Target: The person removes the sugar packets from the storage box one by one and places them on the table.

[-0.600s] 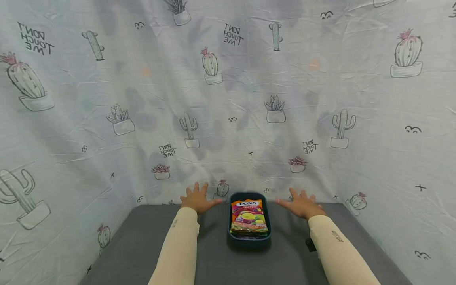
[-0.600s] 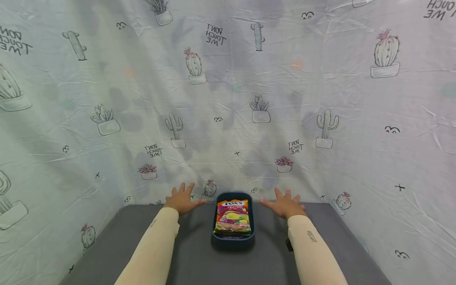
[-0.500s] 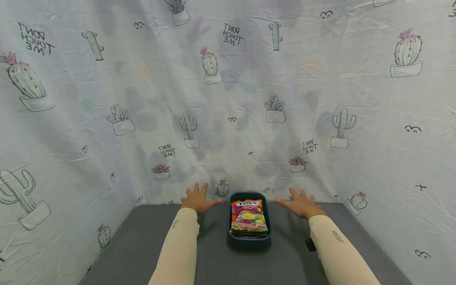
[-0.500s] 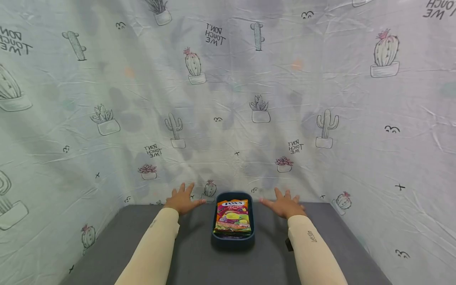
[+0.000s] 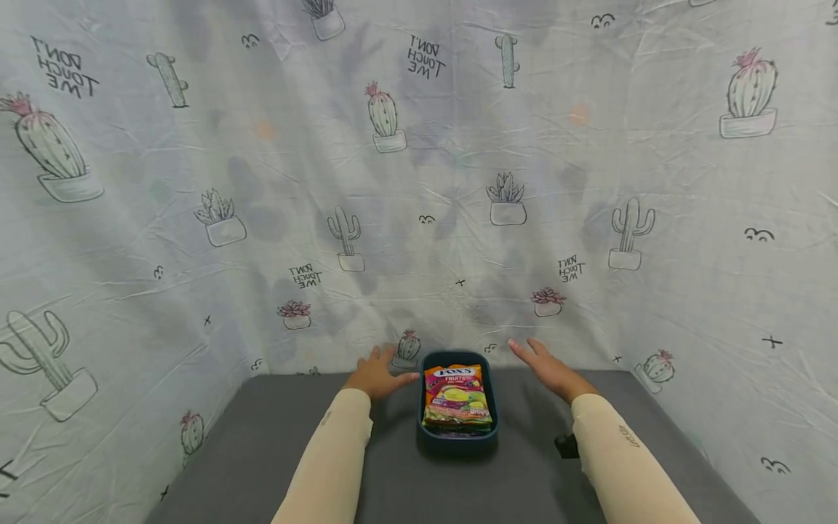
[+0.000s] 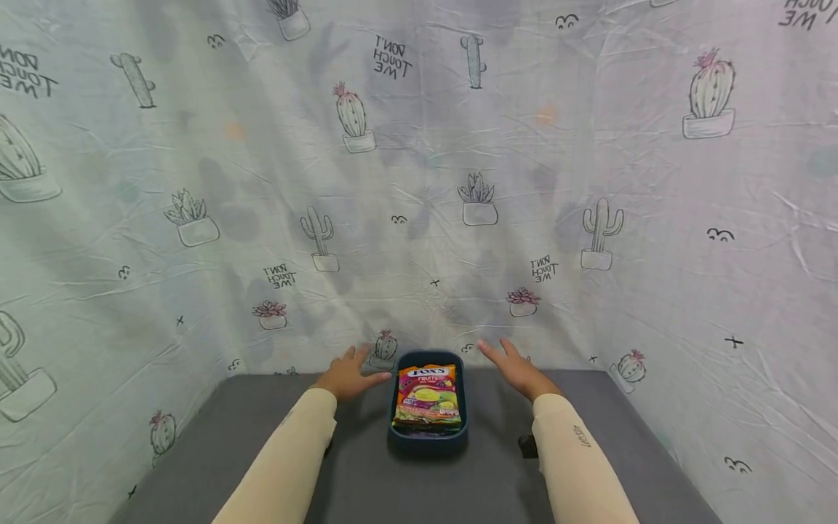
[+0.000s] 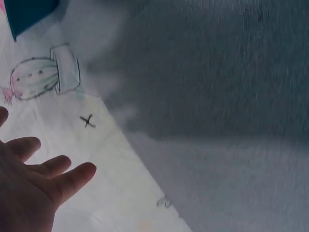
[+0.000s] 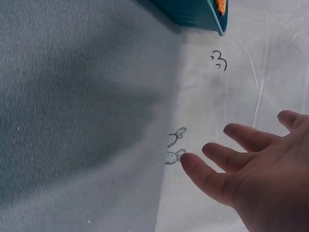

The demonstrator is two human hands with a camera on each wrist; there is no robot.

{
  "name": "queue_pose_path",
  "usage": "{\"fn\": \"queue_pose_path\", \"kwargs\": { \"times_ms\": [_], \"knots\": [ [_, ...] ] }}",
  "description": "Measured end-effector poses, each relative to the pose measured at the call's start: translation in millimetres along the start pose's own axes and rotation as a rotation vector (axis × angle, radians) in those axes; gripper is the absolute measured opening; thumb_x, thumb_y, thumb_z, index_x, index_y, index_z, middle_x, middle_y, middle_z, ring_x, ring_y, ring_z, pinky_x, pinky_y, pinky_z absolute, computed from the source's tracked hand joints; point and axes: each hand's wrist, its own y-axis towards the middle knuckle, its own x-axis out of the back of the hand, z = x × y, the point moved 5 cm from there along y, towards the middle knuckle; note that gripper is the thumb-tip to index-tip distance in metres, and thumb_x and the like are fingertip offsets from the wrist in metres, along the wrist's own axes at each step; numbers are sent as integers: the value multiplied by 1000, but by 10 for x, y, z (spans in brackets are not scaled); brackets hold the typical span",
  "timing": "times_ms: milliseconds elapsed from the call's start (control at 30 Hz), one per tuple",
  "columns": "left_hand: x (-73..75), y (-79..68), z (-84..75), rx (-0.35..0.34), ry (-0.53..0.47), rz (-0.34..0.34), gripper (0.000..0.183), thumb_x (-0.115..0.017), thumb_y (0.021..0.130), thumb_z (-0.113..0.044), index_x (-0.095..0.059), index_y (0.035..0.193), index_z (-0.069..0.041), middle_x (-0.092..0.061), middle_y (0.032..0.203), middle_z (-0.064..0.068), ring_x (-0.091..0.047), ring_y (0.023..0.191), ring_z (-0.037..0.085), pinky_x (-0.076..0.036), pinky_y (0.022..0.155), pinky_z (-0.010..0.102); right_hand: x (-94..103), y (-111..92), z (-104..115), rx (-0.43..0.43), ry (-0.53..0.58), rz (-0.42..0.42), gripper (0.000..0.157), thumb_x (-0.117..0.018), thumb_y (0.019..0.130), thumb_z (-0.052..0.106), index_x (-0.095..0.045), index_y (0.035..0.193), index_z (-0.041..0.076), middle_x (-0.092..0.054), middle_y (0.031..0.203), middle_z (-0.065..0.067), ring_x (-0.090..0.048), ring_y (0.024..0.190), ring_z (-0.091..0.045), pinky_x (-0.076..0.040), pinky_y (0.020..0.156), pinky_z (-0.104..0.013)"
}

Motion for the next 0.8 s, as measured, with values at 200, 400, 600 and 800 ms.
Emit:
{"fn": "queue_pose_path", "kwargs": {
  "times_ms": [200, 400, 600, 800],
  "knots": [
    [-161, 8, -58, -20, -106, 11, 108, -53, 69, -84, -28, 153, -20, -26, 152, 20, -29, 133, 47, -28, 99, 66, -33, 17, -1, -34, 101, 22, 116, -35, 74, 88, 0, 154, 11, -2, 156, -23, -11, 138, -47, -20, 94, -75],
    [-289, -18, -152, -23, -248, 42, 103, -53, 74, -80, -24, 154, -20, -30, 152, 12, -32, 134, 37, -29, 100, 63, -55, 22, -2, -53, 170, 24, 116, -34, 71, 90, -5, 154, 14, -22, 148, -31, -25, 131, -54, -30, 91, -72],
    [-377, -12, -281, 16, -566, 77, 100, -38, 79, -83, -20, 155, -20, -21, 155, 11, -28, 135, 42, -34, 95, 65, -80, 16, 29, -64, 216, 16, 113, -36, 71, 90, -11, 154, 18, -34, 143, -31, -36, 127, -50, -39, 89, -64],
    [-501, -14, -366, 41, -814, 135, 100, -37, 80, -83, -21, 154, -18, -23, 153, 17, -43, 122, 47, -47, 81, 60, -149, 31, 50, -55, 285, 26, 110, -40, 71, 88, -15, 154, 19, -39, 140, -29, -41, 123, -49, -44, 86, -61]
  ]
}}
